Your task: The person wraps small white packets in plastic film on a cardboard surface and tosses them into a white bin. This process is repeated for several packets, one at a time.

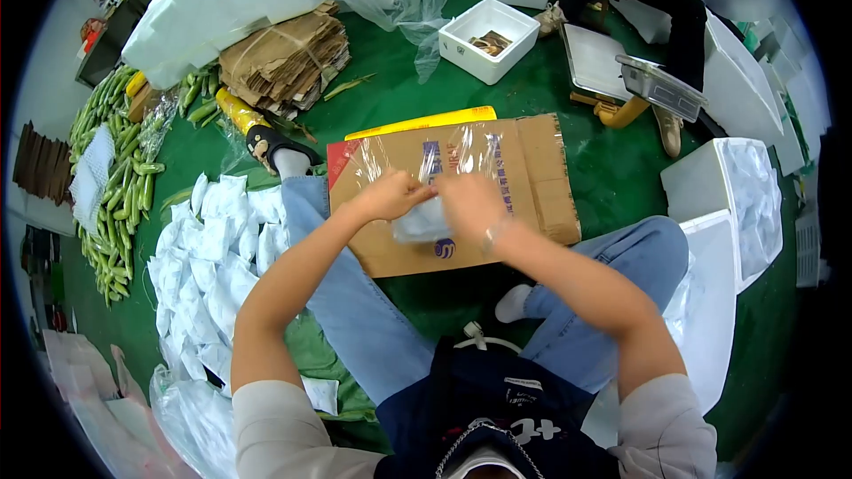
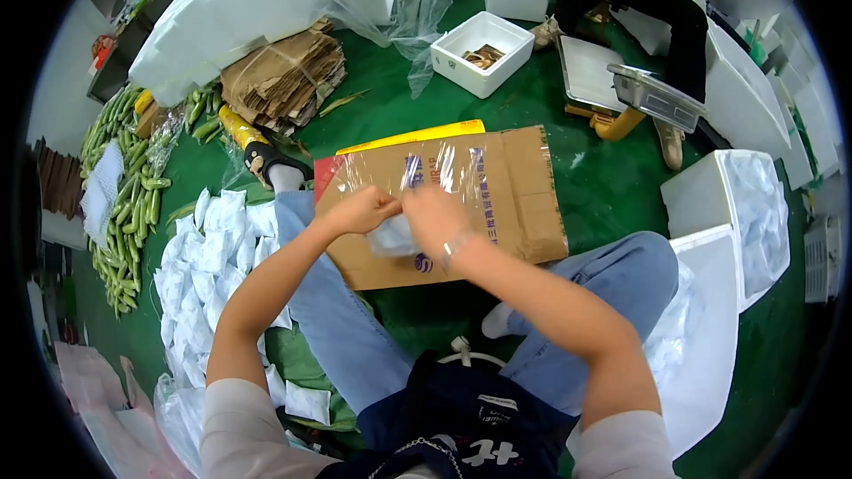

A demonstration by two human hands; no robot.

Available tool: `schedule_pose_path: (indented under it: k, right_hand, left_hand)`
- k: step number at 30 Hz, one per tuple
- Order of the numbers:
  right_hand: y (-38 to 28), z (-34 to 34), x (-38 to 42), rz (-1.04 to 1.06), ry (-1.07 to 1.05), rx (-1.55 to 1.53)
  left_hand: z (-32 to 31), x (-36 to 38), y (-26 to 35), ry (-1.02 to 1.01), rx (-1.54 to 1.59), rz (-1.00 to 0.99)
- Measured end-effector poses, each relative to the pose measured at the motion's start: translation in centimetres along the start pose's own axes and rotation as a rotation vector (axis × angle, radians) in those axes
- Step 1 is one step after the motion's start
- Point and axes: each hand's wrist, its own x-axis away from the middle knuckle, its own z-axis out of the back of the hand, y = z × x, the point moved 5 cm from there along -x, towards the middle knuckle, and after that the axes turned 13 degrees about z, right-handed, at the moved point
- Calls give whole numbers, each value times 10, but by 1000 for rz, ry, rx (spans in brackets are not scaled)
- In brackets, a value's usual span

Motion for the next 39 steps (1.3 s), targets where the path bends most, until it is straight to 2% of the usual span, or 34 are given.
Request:
schedule_pose_path:
  k: [2,3,4,6,7,8,10,11,12,14,16,17,18,20,21,22,23,24,26,27,28,29,30,31,32,33,34,35,36,38,39]
  right_hand:
    - [-11,-17,43,76,-52,-85]
    - [-13,-25,61,246,21,36]
    - [-15,-33,77,416,91,154]
    - [-3,-67,84,375,14,174]
    - [5,-82,84,332,-46,202]
    - [7,-77,80,338,-49,202]
    - [16,-71,65,327,-167,-72]
    - [32,-79,54,241,-257,-216]
    - [39,-72,38,215,-407,-264]
    - [57,-78,8,292,-676,-305]
    - [78,-86,-26,174,-1042,-685]
    - [81,-86,-39,238,-955,-865]
    - [84,-96,-46,238,-964,-866]
    - [87,-104,-74,-70,-659,-1533]
    - [89,-106,-82,-71,-666,-1532]
    - [94,-111,-85,-138,-739,-1398]
    - [96,-115,-84,-205,-810,-1259]
    - [94,-114,-84,-209,-814,-1257]
    - [89,-107,-80,-125,-881,-1144]
    - [88,-119,-78,-154,-972,-1307]
    - [92,-130,-78,-154,-962,-1309]
    - [96,-140,-79,-96,-911,-1327]
    - [96,-144,-78,-39,-863,-1344]
    - [88,-127,-66,-171,-823,-1364]
    - [82,-126,-56,-172,-820,-1364]
    - [79,-124,-48,-162,-720,-1355]
    - [77,-120,-40,-152,-622,-1338]
    - [75,-120,-30,-154,-621,-1329]
    - [74,-123,-23,-117,-592,-1279]
    - [69,-132,-13,-38,-525,-1184]
    - [66,-137,-8,1,-492,-1136]
  left_hand:
    - [-19,3,-23,-215,164,297]
    - [-33,4,-35,-322,183,351]
    - [-54,2,-46,-326,198,356]
    - [-85,6,-54,-445,588,451]
    - [-87,9,-53,-553,606,579]
    - [-85,8,-51,-549,611,582]
    - [-71,0,-47,-362,81,377]
    - [-58,4,-33,-186,-121,221]
    - [-49,15,-20,-190,-115,226]
    - [-11,35,29,531,-471,-110]
    - [-29,43,33,521,-445,-60]
    - [-36,44,32,513,-415,-13]
    - [-39,38,26,512,-411,-4]
    - [-42,12,-2,456,-342,164]
    - [-32,1,-10,473,-294,119]
    - [-26,-7,-18,468,-290,124]
    - [-24,-14,-22,338,-247,130]
    - [-25,-18,-25,211,-206,131]
    - [-39,-19,-34,165,-86,80]
    - [-52,-20,-45,51,98,120]
    - [-67,-18,-54,-64,277,160]
    - [-78,-9,-50,-253,404,288]
    - [-106,4,-53,-318,753,385]
    - [-128,17,-44,-380,1099,580]
    - [-148,31,-33,-439,1445,777]
    - [-149,46,-21,-441,1445,775]
    - [-151,62,-1,-566,1563,752]
    - [-152,75,19,-693,1676,721]
    - [-155,89,29,-752,1625,730]
    - [-168,111,48,-594,1562,757]
    - [-175,123,46,-590,1322,752]
